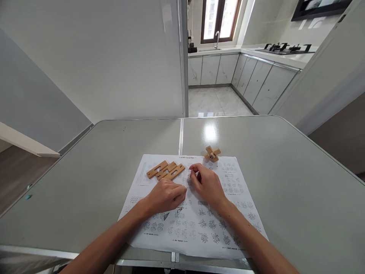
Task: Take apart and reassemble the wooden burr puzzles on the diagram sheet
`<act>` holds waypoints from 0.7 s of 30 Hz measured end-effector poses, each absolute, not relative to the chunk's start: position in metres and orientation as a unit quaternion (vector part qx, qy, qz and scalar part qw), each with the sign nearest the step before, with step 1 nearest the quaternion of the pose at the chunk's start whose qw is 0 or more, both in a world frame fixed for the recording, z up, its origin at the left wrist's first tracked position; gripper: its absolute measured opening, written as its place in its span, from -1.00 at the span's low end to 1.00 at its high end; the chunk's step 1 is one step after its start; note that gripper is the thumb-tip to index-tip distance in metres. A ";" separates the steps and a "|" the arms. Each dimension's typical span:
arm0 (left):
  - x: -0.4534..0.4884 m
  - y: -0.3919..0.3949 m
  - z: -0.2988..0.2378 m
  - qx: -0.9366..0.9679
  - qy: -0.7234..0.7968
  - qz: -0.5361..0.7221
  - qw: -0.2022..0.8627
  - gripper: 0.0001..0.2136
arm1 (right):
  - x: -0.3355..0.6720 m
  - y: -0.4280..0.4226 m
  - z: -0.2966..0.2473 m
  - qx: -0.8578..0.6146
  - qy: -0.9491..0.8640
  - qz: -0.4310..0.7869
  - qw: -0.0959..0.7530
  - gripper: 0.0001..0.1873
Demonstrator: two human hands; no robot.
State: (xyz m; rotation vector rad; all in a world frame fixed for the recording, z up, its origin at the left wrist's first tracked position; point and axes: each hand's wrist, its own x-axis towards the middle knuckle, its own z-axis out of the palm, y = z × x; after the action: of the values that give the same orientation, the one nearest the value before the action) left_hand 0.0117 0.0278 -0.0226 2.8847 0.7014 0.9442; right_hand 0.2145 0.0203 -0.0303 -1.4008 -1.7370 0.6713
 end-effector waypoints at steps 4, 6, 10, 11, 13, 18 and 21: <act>0.011 0.028 -0.023 0.925 0.222 0.309 0.022 -0.73 | 0.214 0.021 -0.028 -0.556 -0.673 0.276 0.402 -0.80; 0.011 0.028 -0.023 0.923 0.222 0.313 0.028 -0.72 | 0.214 0.021 -0.028 -0.558 -0.666 0.283 0.407 -0.76; 0.008 0.026 -0.022 0.920 0.221 0.321 0.040 -0.70 | 0.215 0.022 -0.028 -0.562 -0.644 0.295 0.427 -0.65; 0.007 0.025 -0.021 0.919 0.220 0.323 0.043 -0.70 | 0.215 0.022 -0.029 -0.562 -0.639 0.299 0.432 -0.63; 0.005 0.024 -0.019 0.918 0.219 0.327 0.047 -0.68 | 0.215 0.023 -0.029 -0.561 -0.632 0.310 0.436 -0.60; 0.004 0.021 -0.014 0.910 0.226 0.345 0.050 -0.66 | 0.216 0.025 -0.027 -0.570 -0.598 0.333 0.455 -0.62; 0.004 0.021 -0.014 0.908 0.229 0.346 0.054 -0.67 | 0.216 0.025 -0.026 -0.573 -0.586 0.338 0.464 -0.61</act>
State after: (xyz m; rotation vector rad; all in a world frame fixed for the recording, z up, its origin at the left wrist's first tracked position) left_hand 0.0040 0.0212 -0.0140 2.7598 0.6964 1.0503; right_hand 0.2158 0.0252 -0.0256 -1.4067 -1.4386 0.8294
